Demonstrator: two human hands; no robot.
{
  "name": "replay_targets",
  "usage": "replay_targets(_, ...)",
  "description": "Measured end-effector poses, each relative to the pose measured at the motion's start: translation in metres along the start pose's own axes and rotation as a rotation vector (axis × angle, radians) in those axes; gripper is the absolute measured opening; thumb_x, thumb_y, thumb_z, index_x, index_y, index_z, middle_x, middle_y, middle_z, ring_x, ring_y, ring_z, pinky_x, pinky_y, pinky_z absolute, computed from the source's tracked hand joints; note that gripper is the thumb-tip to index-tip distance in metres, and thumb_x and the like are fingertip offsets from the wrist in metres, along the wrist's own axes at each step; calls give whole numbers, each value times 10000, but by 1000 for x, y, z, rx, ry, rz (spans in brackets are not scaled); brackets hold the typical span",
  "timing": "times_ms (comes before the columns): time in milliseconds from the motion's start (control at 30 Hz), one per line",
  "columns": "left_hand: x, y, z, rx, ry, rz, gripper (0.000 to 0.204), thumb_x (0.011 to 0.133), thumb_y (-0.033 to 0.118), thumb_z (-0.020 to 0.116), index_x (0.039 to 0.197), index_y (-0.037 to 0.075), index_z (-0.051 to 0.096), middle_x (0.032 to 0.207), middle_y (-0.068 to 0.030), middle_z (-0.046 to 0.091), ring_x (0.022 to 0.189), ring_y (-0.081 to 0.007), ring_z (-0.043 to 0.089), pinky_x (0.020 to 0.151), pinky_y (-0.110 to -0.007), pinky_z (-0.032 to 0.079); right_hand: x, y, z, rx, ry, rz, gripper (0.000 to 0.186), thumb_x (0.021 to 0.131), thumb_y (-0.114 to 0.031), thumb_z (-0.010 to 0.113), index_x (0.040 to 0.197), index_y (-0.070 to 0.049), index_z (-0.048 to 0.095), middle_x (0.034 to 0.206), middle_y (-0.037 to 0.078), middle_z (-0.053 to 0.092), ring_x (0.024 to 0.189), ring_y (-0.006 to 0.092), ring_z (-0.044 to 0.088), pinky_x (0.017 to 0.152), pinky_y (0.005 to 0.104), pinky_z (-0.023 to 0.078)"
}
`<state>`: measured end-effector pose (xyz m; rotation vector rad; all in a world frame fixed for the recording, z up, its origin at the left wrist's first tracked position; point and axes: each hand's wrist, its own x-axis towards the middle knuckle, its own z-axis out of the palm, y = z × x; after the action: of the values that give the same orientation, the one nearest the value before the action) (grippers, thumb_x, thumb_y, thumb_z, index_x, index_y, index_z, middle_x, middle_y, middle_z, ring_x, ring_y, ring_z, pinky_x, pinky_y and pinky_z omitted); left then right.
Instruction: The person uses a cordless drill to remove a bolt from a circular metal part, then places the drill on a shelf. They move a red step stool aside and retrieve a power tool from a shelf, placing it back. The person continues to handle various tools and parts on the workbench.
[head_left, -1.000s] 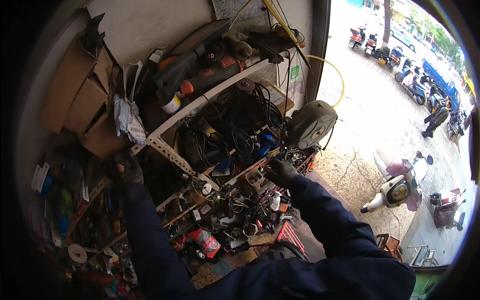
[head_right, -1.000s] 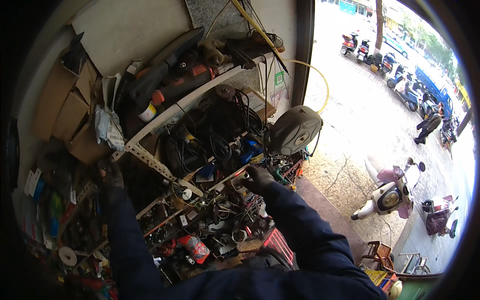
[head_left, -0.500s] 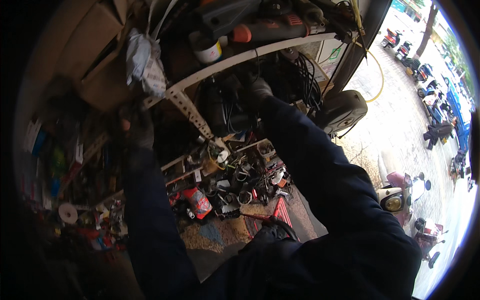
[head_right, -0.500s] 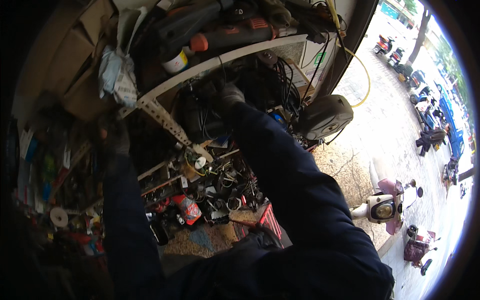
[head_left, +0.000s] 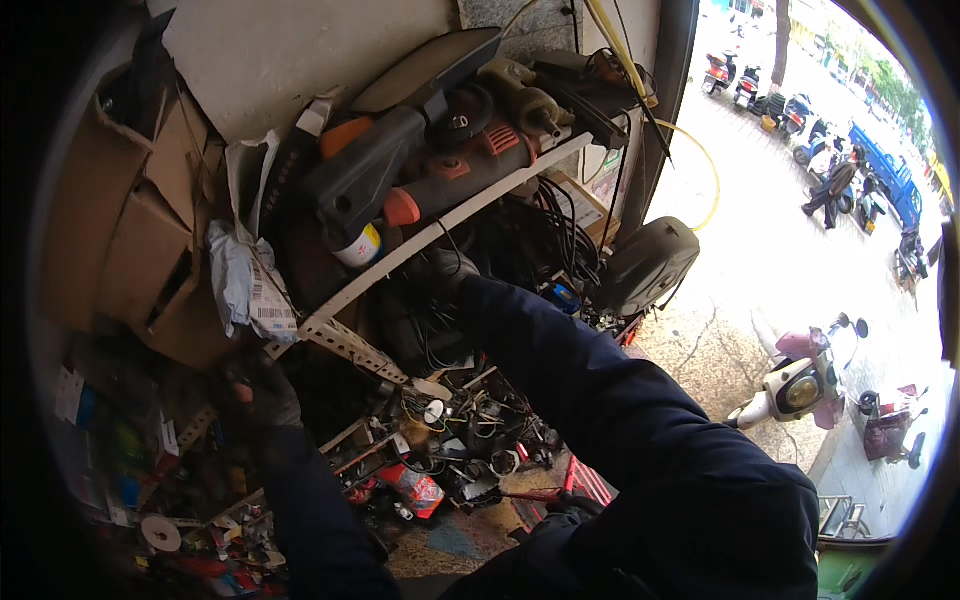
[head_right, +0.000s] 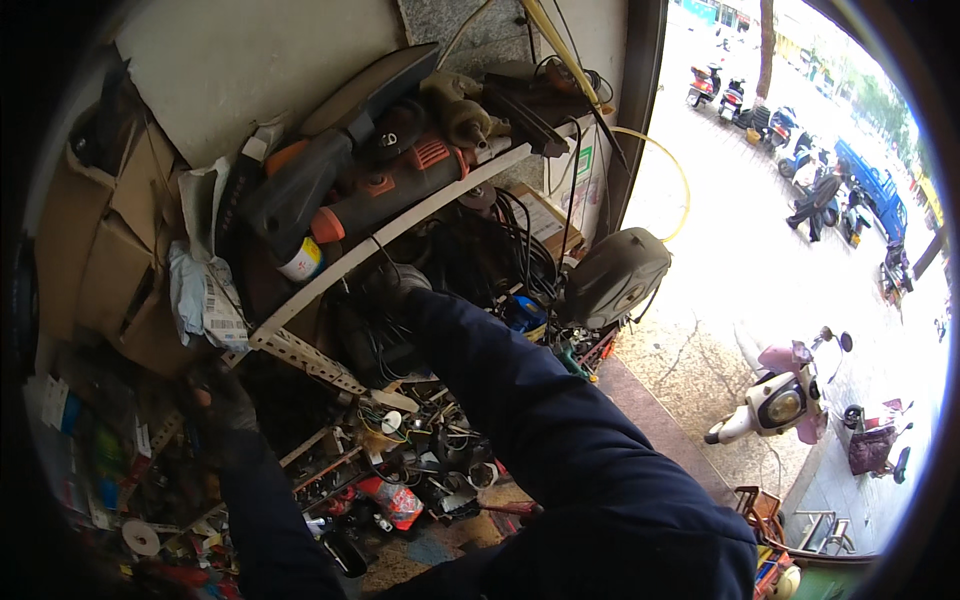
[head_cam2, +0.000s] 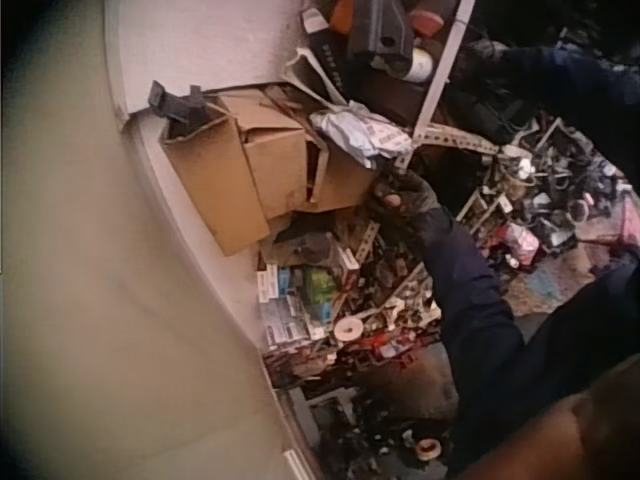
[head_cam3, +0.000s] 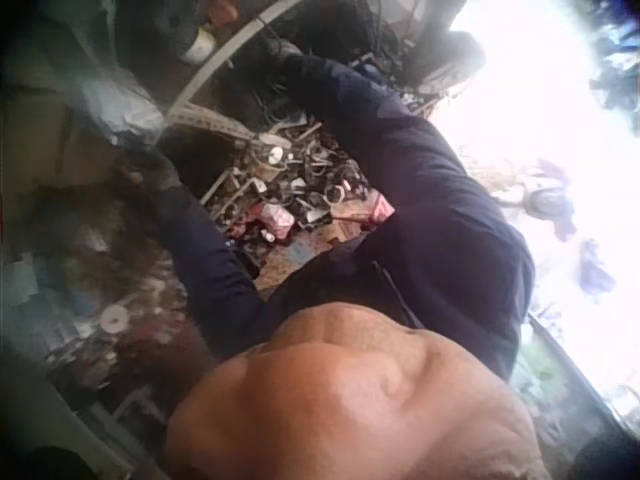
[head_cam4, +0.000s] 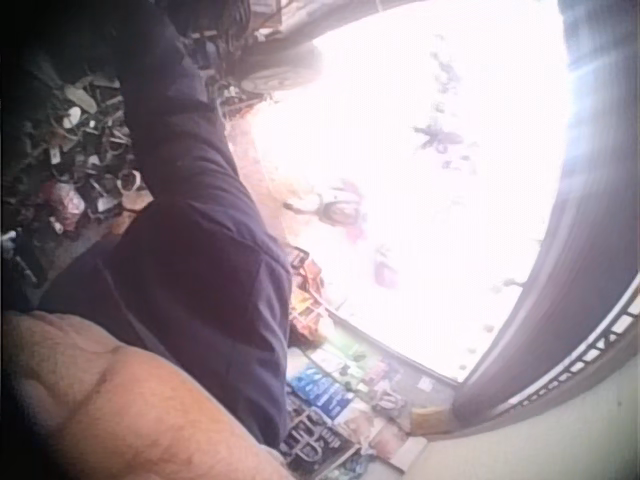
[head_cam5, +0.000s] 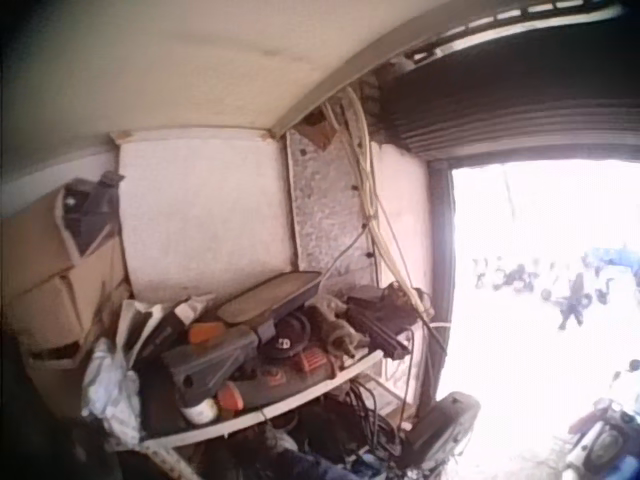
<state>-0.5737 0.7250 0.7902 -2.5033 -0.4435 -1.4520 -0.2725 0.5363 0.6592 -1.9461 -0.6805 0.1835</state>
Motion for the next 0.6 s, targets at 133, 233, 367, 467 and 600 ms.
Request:
replay_targets(133,20,22,-18,260,3,75,236,930,219,580,1033,13,630,975,-199,621,904,-374,596,801,-459,482,3,8,-4,23,16,-4,382,791,-372,642,1084,-130,682,1028,155,691,985,357,647,812,452,521)
replay_targets(233,21,23,-17,133,-26,-16,233,925,231,588,981,12,645,981,-201,629,907,-378,602,796,-467,485,16,20,-4,4,93,-51,373,802,-350,637,1099,-127,672,1005,169,688,970,362,650,798,464,525)
replay_targets(367,17,17,-6,38,42,-32,229,927,235,589,932,18,660,920,-181,648,837,-359,623,734,-451,502,54,34,6,446,292,-142,282,849,-259,605,1052,-77,673,935,159,698,911,340,665,774,452,531)
replay_targets(467,12,15,1,-10,69,0,229,928,238,592,911,23,670,881,-164,659,793,-341,636,696,-439,512,67,37,8,1090,253,4,236,852,-209,619,1019,-53,676,924,139,702,873,304,669,758,427,531)
replay_targets(600,11,4,1,103,88,113,238,926,271,608,908,44,679,861,-135,663,764,-300,638,658,-411,508,57,36,-7,1408,237,28,172,846,-135,651,971,-23,682,911,107,707,826,246,666,739,388,527)
